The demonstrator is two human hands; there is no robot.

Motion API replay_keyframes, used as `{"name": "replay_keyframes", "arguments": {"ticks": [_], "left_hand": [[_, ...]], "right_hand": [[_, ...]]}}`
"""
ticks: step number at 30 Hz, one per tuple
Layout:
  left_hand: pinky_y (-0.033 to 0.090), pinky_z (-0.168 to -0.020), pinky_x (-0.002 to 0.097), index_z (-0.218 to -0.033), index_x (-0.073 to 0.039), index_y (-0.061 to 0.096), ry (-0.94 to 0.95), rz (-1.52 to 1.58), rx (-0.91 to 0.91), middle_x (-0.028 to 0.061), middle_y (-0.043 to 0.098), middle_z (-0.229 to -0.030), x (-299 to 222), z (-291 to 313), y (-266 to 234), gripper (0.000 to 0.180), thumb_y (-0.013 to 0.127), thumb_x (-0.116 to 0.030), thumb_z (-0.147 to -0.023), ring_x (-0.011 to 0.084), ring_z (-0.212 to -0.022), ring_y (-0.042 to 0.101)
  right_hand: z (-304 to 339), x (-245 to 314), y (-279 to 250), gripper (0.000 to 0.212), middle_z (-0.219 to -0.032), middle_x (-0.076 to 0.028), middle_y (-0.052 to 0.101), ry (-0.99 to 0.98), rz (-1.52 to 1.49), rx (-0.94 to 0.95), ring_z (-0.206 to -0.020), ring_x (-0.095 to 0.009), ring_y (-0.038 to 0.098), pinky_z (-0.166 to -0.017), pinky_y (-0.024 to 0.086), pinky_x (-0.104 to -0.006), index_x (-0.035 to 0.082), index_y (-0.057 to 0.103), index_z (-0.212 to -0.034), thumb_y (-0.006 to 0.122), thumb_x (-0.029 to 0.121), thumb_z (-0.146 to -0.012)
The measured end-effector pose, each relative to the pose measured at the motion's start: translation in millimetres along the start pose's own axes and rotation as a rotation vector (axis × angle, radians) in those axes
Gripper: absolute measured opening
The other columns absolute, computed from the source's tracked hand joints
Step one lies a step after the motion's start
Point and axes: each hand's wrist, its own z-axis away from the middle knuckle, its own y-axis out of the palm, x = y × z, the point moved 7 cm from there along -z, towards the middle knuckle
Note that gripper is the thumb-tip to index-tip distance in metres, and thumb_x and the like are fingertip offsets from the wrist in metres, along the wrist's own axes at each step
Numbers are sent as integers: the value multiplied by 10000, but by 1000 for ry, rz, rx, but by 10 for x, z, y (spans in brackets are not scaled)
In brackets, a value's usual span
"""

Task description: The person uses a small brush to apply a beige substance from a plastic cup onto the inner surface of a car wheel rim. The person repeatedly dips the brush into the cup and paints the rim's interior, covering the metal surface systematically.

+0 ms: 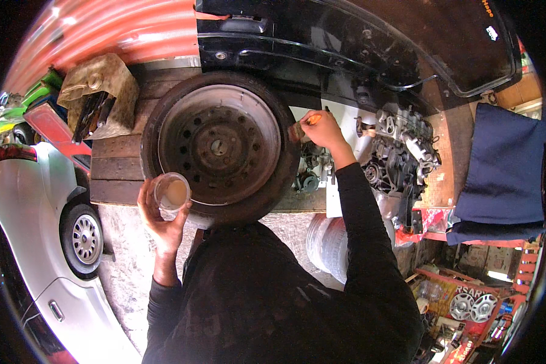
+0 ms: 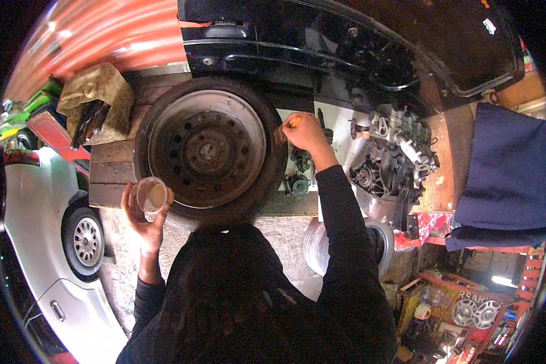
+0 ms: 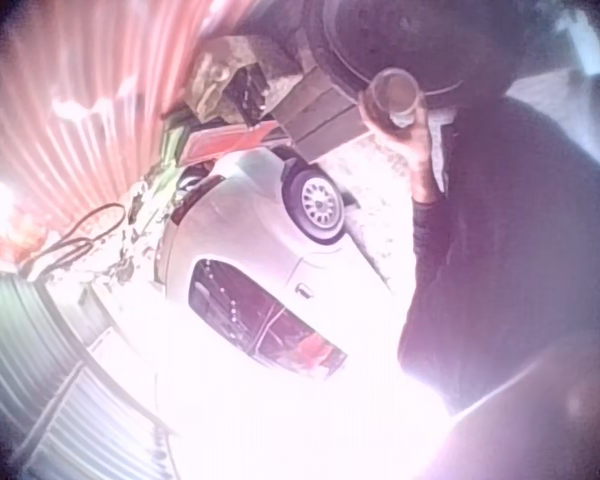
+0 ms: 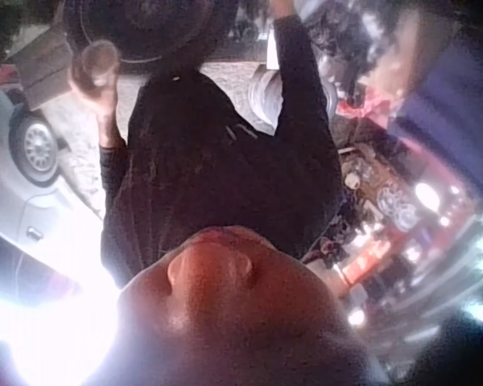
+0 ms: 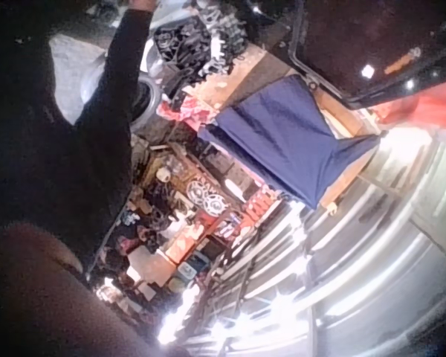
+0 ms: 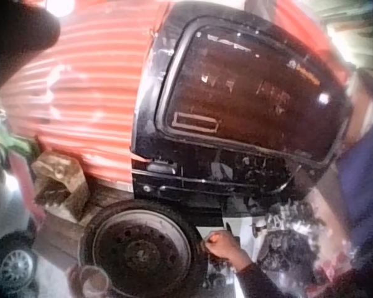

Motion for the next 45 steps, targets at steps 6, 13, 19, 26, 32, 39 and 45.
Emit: {"name": "replay_keyframes", "arguments": {"ticks": [6, 13, 19, 26, 32, 39, 45], "left_hand": [[391, -1144, 452, -1531, -39, 271, -2, 3, -38, 171, 498, -1446, -65, 44, -93, 971, 850, -25, -751, 291, -1325, 512], [397, -1136, 455, -1520, -29, 280, -7, -58, -136, 199, 508, -1425, -69, 164, -315, 959, 860, -54, -757, 300, -1319, 515], [398, -1143, 456, -1526, -40, 282, 0, -98, -221, 188, 501, -1436, -73, 268, -477, 957, 852, -38, -757, 298, -1316, 522], [428, -1113, 449, -1502, -16, 302, -9, -95, -312, 197, 531, -1399, -70, 354, -597, 958, 882, -73, -741, 303, -1282, 553], [433, -1106, 442, -1495, -19, 318, -19, -93, -286, 201, 537, -1390, 36, 299, -590, 940, 877, -57, -740, 303, -1274, 560], [414, -1120, 428, -1492, -13, 321, -12, -42, -196, 191, 510, -1414, 106, 94, -429, 942, 879, -43, -734, 292, -1302, 530], [404, -1132, 426, -1504, -18, 305, -42, 5, -128, 196, 492, -1433, 134, 21, -289, 964, 878, -23, -729, 294, -1313, 518]], "right_hand": [[-148, 173, -92, 144, -898, -162, 736, 4, 185, -24, -921, -394, 684, -865, 538, -455, 118, 751, -850, 715, 241, -785], [-459, 266, -67, 135, -884, -158, 745, -79, 21, -100, -866, -382, 703, -833, 557, -444, 120, 758, -872, 724, 219, -786], [-826, 385, 26, 129, -898, -155, 748, -81, 74, -122, -889, -357, 715, -827, 559, -418, 126, 766, -862, 727, 223, -787], [-873, 551, 194, 151, -938, -149, 745, -111, 208, -70, -942, -366, 696, -878, 538, -427, 118, 762, -868, 730, 238, -782], [-570, 459, 151, 157, -913, -154, 741, -82, 156, 106, -924, -375, 691, -857, 537, -436, 105, 751, -861, 731, 234, -772], [-197, 245, 38, 168, -882, -161, 740, -48, -76, 46, -855, -371, 706, -795, 558, -424, 97, 736, -873, 726, 248, -800], [312, 486, -2, 129, -877, -138, 741, -116, 91, 104, -872, -358, 710, -811, 558, -412, 98, 739, -897, 724, 195, -815]]}}
